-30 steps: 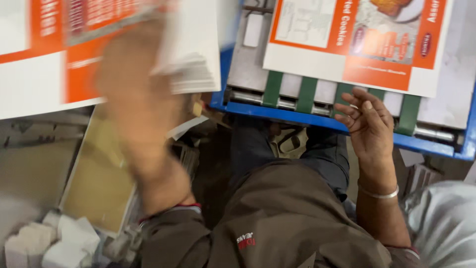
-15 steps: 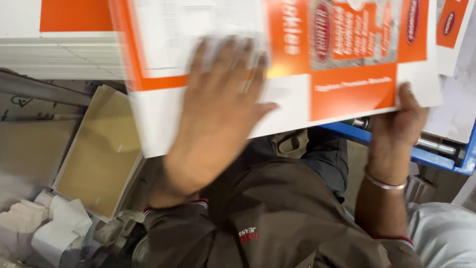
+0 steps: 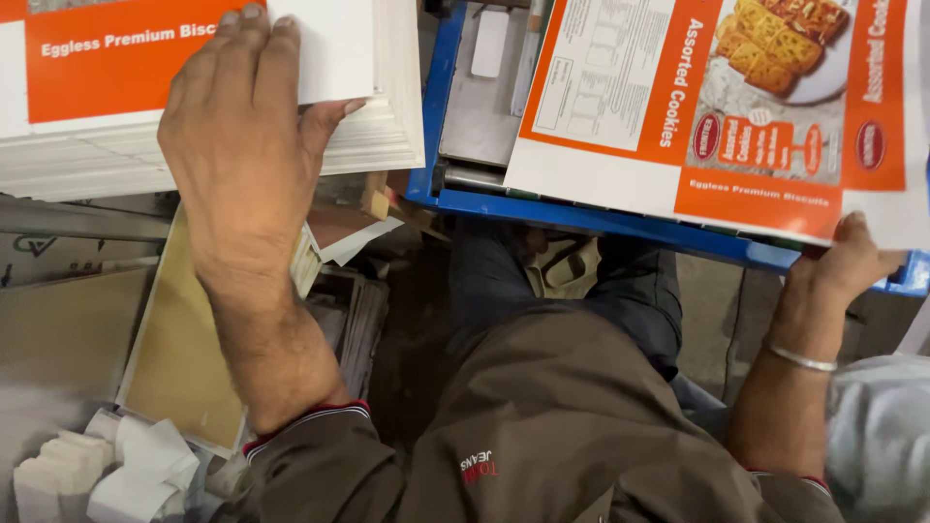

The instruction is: The person picks up printed paper sheets from a stack and feeds them one at a time into a printing machine with both hands.

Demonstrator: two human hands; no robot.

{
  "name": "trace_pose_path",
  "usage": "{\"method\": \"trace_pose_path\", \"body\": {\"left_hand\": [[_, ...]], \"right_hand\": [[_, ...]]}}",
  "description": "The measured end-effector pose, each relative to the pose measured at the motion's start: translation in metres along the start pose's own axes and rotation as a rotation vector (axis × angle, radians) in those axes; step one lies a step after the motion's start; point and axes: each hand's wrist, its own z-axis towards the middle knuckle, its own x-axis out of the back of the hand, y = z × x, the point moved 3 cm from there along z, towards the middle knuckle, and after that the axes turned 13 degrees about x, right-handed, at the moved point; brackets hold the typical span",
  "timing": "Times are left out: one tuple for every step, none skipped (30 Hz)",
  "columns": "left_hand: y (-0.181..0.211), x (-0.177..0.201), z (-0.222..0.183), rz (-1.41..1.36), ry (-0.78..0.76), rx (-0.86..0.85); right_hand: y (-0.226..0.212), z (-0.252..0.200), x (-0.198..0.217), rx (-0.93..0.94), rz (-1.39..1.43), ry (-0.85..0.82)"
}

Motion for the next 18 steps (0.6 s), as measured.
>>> {"method": "trace_pose_path", "body": {"left_hand": [[0.001,-0.002,-0.003,0.024,0.016,0.003],[0.001,-0.004,-0.006,0.046,0.027,0.005],[0.000,-0.005,-0.007,0.070,0.038,0.015],[-0.001,-0.006,-0.008,0.093,0.044,0.025],[-0.001,-0.007,-0.011,0.092,0.061,0.020],[0.000,-0.009,-0.014,0.092,0.077,0.015],[-0.002,-0.008,-0.014,0.063,0.108,-0.001],[-0.004,-0.008,-0.015,0.050,0.119,0.003],[-0.006,-0.008,-0.016,0.038,0.135,0.005],[-0.007,-0.008,-0.018,0.041,0.133,0.028],[-0.009,-0.007,-0.019,0.043,0.137,0.041],[-0.010,-0.007,-0.020,0.045,0.140,0.054],[-0.012,-0.007,-0.022,0.045,0.149,0.059],[-0.014,-0.009,-0.023,0.047,0.157,0.067],[-0.016,-0.009,-0.024,0.049,0.159,0.071],[-0.018,-0.011,-0.025,0.052,0.161,0.079],[-0.020,-0.013,-0.026,0.052,0.160,0.084],[-0.021,-0.015,-0.027,0.052,0.159,0.089]], "right_hand": [[0.000,-0.008,0.008,-0.004,-0.015,0.014],[-0.002,-0.015,0.016,-0.007,-0.031,0.028],[-0.006,-0.024,0.023,-0.016,-0.047,0.043],[-0.012,-0.035,0.029,-0.025,-0.063,0.057],[-0.016,-0.049,0.039,-0.036,-0.080,0.076],[-0.020,-0.064,0.045,-0.027,-0.088,0.049],[-0.026,-0.076,0.048,-0.014,-0.098,0.022],[-0.033,-0.087,0.048,-0.001,-0.108,-0.004],[-0.039,-0.096,0.049,-0.018,-0.101,0.010],[-0.045,-0.103,0.048,-0.034,-0.093,0.024],[-0.050,-0.108,0.044,-0.050,-0.083,0.039],[-0.055,-0.111,0.038,-0.046,-0.072,0.023],[-0.059,-0.114,0.033,-0.042,-0.062,0.007],[-0.063,-0.115,0.029,-0.038,-0.051,-0.010],[-0.065,-0.113,0.024,-0.010,-0.084,-0.040],[-0.065,-0.109,0.019,0.018,-0.118,-0.070],[-0.062,-0.104,0.014,0.047,-0.149,-0.102],[-0.059,-0.098,0.012,0.055,-0.184,-0.085]]}}
